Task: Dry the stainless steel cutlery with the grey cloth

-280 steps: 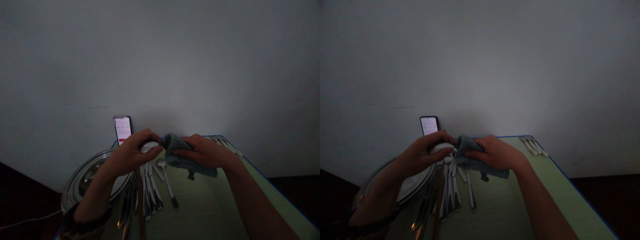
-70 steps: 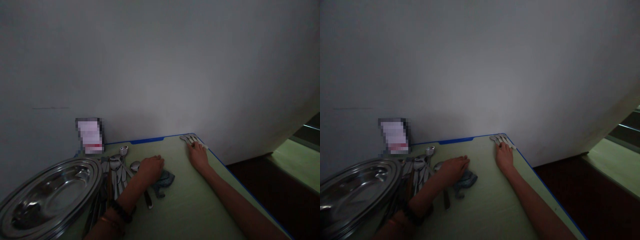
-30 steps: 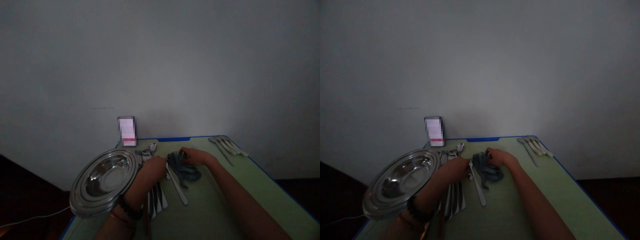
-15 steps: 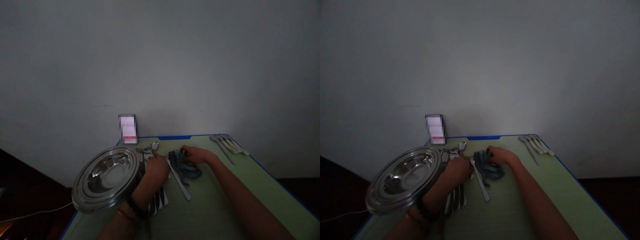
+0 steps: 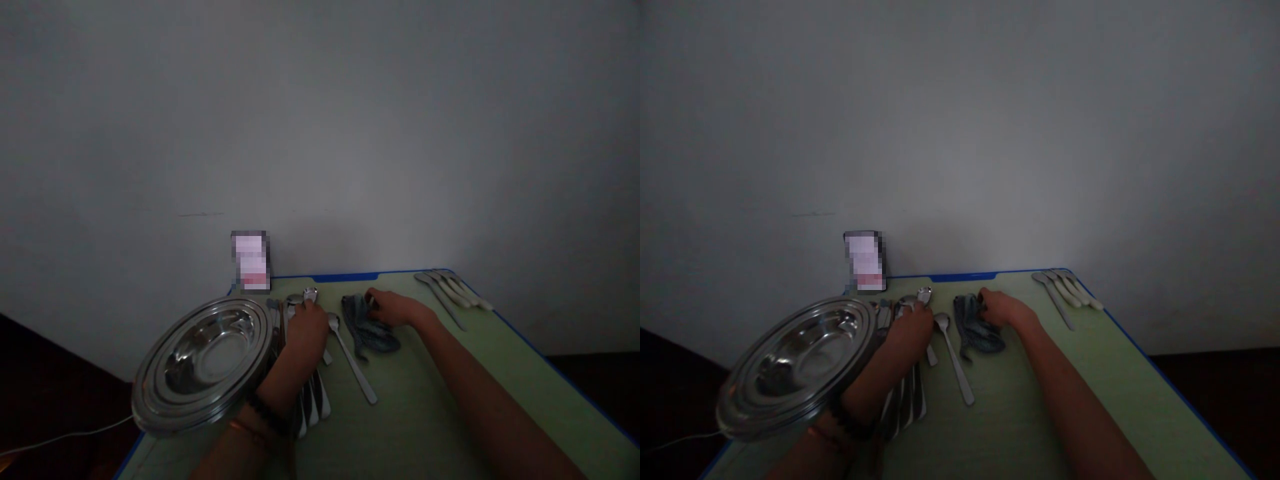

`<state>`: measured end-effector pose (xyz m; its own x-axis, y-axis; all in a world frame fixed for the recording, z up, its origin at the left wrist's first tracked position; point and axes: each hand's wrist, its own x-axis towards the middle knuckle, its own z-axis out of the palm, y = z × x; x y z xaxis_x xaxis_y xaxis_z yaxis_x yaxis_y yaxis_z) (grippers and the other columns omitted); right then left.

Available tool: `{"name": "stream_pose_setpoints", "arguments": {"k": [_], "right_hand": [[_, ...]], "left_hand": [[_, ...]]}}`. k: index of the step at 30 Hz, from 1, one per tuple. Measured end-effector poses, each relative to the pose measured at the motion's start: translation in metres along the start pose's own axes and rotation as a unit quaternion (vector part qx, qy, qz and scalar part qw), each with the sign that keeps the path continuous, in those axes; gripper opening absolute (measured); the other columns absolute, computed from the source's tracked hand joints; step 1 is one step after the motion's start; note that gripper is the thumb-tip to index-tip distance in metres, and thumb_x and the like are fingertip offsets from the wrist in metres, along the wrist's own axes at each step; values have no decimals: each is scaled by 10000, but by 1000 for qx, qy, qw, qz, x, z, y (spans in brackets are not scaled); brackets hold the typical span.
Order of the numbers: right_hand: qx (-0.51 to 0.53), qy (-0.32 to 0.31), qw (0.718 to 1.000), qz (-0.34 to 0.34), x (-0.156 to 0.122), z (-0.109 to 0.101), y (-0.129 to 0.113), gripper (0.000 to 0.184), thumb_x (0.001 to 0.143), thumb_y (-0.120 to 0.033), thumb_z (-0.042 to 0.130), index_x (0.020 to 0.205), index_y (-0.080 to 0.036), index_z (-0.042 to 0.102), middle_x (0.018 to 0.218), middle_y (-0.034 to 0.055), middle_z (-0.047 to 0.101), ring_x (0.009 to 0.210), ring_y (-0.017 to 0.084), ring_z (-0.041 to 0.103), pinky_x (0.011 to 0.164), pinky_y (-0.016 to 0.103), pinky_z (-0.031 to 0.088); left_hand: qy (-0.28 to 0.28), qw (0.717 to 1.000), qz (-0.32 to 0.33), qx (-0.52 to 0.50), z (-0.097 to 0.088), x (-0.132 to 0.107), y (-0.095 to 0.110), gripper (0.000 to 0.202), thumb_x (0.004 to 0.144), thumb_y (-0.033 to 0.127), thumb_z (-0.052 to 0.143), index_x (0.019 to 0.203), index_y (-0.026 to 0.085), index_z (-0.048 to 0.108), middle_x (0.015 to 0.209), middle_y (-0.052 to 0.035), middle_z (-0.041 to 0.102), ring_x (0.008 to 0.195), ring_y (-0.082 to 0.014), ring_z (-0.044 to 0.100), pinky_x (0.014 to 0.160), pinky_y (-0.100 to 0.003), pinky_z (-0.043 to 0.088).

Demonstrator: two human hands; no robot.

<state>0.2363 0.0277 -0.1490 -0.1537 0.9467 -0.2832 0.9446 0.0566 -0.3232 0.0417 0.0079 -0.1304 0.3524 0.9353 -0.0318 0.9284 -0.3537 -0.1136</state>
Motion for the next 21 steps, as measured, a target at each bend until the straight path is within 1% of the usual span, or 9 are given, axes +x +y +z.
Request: {"name": "stream_pose_setpoints", "arguments": {"k": [3,6,9,15,18,21], "right_hand": [[0,0,1000,-2,-1,0,0,307,857,-308,492,1123,-156,508,1084,72,559,900,171,572,766,377,483],[1,-1,1000,-4,-1,0,0,307,856,-309,494,1120,-155,508,1071,70,564,894,170,573,766,377,482],[3,-3,1000,-2,-1,0,1,307,857,-311,493,1121,-155,507,1057,67,569,879,166,577,758,372,484],[6,-5,1000,-2,1,0,2,307,857,-310,493,1123,-157,507,1071,69,564,895,170,572,770,379,480],[10,-10,1000,-2,2,0,2,305,858,-310,491,1120,-156,508,1059,67,568,878,165,577,755,370,486],[14,-15,1000,-2,1,0,2,302,859,-310,489,1117,-155,509,1045,65,573,858,158,580,739,359,492]], "left_hand": [[33,999,-19,-2,8,8,-5,342,826,22,311,1001,19,604,1050,-234,557,1001,-299,536,732,-347,493],[56,998,-31,-4,16,13,-7,353,833,29,299,1062,50,567,1090,-221,539,1002,-286,527,731,-345,493],[68,997,-33,-8,19,15,-8,370,837,31,282,1112,88,524,1126,-202,520,1005,-272,523,705,-329,501],[78,996,-18,-28,11,13,-10,388,823,5,274,1146,105,462,1166,-189,479,970,-244,554,733,-334,487],[78,996,-8,-40,5,13,-9,368,812,-10,282,1122,86,455,1150,-191,477,938,-234,568,739,-338,477],[74,996,15,-54,2,13,-8,342,791,-14,331,1087,92,465,1143,-169,485,925,-202,570,769,-312,463]]}}
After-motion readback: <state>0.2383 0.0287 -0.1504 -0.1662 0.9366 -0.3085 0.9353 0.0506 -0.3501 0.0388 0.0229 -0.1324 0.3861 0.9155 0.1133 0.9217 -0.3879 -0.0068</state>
